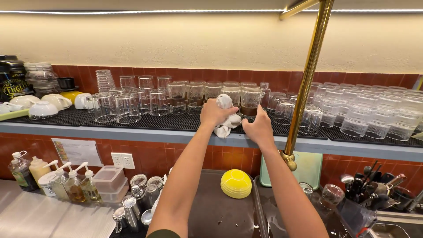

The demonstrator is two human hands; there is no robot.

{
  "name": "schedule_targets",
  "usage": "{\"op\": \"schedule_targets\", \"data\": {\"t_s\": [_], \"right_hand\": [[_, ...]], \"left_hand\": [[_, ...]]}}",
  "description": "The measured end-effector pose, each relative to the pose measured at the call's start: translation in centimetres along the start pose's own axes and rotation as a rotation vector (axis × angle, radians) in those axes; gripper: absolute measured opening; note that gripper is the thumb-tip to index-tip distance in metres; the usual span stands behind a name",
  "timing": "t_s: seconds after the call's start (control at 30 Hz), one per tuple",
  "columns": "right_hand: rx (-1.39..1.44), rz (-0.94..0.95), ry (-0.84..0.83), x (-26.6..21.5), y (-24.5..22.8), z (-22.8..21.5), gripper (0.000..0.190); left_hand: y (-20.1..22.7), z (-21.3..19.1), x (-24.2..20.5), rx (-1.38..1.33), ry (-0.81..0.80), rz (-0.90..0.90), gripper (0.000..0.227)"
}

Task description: Cleaning and drying various glasses and a metal shaker with a cloth in a cafe setting.

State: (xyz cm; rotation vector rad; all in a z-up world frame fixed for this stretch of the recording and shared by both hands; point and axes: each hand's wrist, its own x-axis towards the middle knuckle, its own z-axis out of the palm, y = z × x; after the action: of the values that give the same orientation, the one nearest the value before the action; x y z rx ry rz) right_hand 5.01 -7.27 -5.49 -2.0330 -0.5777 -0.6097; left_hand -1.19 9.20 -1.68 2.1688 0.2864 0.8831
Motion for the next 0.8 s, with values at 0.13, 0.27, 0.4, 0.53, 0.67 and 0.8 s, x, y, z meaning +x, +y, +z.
{"op": "schedule_targets", "data": {"t_s": [0.13,0.27,0.4,0.53,0.67,0.8], "right_hand": [[-0.014,0.007,-0.01,0.3,1.7,0.8,0.084],[0.011,-0.078,0.06,-1.2,1.1,0.6,0.079],[0.101,-0.583,0.317,-7.1,-1.2,-1.3,0.048],[0.285,-0.756,0.188,-18.9,3.7,-2.8,0.028],[0.336,-0.54,0.104,-27.8,12.0,-4.6,0.017],[0.124,-0.086,0.245,-27.7,22.5,-8.4,0.014]], "left_hand": [[-1.4,0.8,1.5,0.071,0.017,-0.02,0.053],[-1.8,1.0,1.3,0.084,0.105,0.041,0.062],[-0.4,-0.1,-0.8,0.133,0.124,0.075,0.057],[-3.2,1.2,-6.7,0.18,0.518,0.348,0.047],[-4.3,3.1,-20.5,0.049,0.471,0.561,0.018],[-7.2,11.0,-31.8,-0.564,0.125,-0.124,0.016]]}}
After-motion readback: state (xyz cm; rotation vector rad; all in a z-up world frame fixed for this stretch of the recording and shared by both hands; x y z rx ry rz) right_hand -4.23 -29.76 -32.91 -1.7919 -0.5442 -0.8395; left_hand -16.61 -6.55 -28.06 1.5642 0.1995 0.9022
